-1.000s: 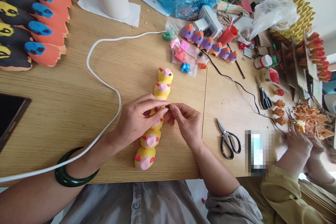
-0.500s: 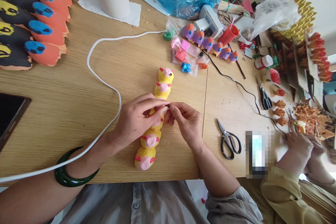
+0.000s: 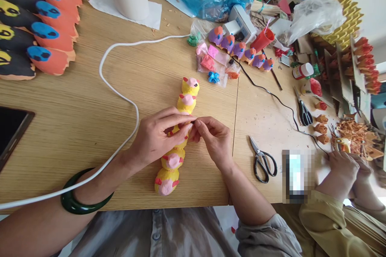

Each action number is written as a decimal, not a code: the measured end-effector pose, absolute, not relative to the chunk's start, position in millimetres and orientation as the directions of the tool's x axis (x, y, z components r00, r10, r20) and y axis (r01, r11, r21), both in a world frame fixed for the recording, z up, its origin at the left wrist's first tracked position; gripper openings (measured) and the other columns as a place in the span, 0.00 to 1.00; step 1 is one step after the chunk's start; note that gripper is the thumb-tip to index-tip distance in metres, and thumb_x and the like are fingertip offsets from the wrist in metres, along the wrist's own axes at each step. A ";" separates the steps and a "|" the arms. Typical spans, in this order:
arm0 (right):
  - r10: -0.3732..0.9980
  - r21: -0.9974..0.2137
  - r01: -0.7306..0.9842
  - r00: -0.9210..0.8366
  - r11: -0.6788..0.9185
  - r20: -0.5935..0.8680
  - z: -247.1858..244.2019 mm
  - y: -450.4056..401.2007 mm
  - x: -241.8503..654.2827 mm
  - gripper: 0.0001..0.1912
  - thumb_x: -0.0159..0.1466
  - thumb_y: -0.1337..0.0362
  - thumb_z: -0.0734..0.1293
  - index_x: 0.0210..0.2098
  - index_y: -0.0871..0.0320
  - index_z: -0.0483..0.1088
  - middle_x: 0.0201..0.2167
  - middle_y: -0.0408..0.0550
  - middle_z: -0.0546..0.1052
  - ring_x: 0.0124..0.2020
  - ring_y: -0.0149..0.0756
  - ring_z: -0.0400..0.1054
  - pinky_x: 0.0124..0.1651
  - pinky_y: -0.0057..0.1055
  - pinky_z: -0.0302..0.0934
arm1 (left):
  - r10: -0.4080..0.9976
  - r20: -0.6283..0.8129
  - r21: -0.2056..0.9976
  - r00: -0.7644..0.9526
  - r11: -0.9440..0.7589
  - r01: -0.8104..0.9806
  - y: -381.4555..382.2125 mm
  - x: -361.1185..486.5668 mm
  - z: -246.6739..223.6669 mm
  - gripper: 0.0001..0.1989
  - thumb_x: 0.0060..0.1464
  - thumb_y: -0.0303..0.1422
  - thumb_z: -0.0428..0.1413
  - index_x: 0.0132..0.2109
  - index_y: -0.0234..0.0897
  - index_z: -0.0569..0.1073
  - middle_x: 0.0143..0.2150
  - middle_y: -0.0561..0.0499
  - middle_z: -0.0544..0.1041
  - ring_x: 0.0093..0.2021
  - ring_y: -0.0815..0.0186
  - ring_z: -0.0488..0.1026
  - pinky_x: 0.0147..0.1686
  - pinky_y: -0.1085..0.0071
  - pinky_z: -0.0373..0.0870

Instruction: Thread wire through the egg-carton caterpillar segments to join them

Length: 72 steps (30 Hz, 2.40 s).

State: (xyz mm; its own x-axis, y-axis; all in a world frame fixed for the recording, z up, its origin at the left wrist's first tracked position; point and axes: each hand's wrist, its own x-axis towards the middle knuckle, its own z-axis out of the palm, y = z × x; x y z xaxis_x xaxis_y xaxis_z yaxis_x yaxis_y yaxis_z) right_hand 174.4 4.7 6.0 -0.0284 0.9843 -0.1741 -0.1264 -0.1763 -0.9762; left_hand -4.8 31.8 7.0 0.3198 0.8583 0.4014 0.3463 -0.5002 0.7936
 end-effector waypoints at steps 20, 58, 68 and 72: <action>0.981 -0.980 -0.060 0.027 -0.192 -0.194 6.8 3.3 173.2 0.19 0.65 0.45 0.74 0.34 0.55 0.82 0.26 0.44 0.82 0.22 0.29 0.71 0.28 0.29 0.71 | 0.907 0.331 0.865 0.260 -0.402 0.300 31.8 -3.9 4.5 0.07 0.67 0.30 0.61 0.46 0.38 0.85 0.35 0.52 0.82 0.33 0.69 0.77 0.33 0.73 0.70; 0.976 -0.974 -0.053 -0.034 -0.219 -0.217 9.1 3.5 172.4 0.22 0.64 0.43 0.75 0.31 0.56 0.76 0.24 0.42 0.80 0.24 0.29 0.72 0.29 0.28 0.70 | 0.955 0.095 0.976 0.280 -0.145 0.163 30.6 -3.6 9.3 0.07 0.66 0.37 0.61 0.42 0.45 0.85 0.41 0.49 0.86 0.41 0.58 0.83 0.40 0.61 0.81; 0.944 -0.922 -0.209 -0.122 -0.326 -0.306 5.5 6.6 176.3 0.22 0.65 0.42 0.73 0.31 0.56 0.76 0.24 0.39 0.77 0.23 0.28 0.73 0.31 0.28 0.71 | 0.966 -0.013 0.988 0.258 -0.027 0.150 33.7 -5.2 8.2 0.12 0.65 0.43 0.62 0.40 0.42 0.85 0.34 0.51 0.86 0.35 0.62 0.82 0.35 0.69 0.79; 0.963 -0.947 -0.175 -0.051 -0.269 -0.264 6.4 5.9 175.9 0.20 0.66 0.45 0.74 0.31 0.56 0.76 0.23 0.39 0.76 0.23 0.28 0.71 0.31 0.28 0.70 | 0.965 -0.008 0.987 0.260 -0.033 0.156 33.9 -5.4 9.4 0.13 0.66 0.44 0.61 0.40 0.43 0.86 0.37 0.50 0.86 0.36 0.60 0.82 0.36 0.66 0.80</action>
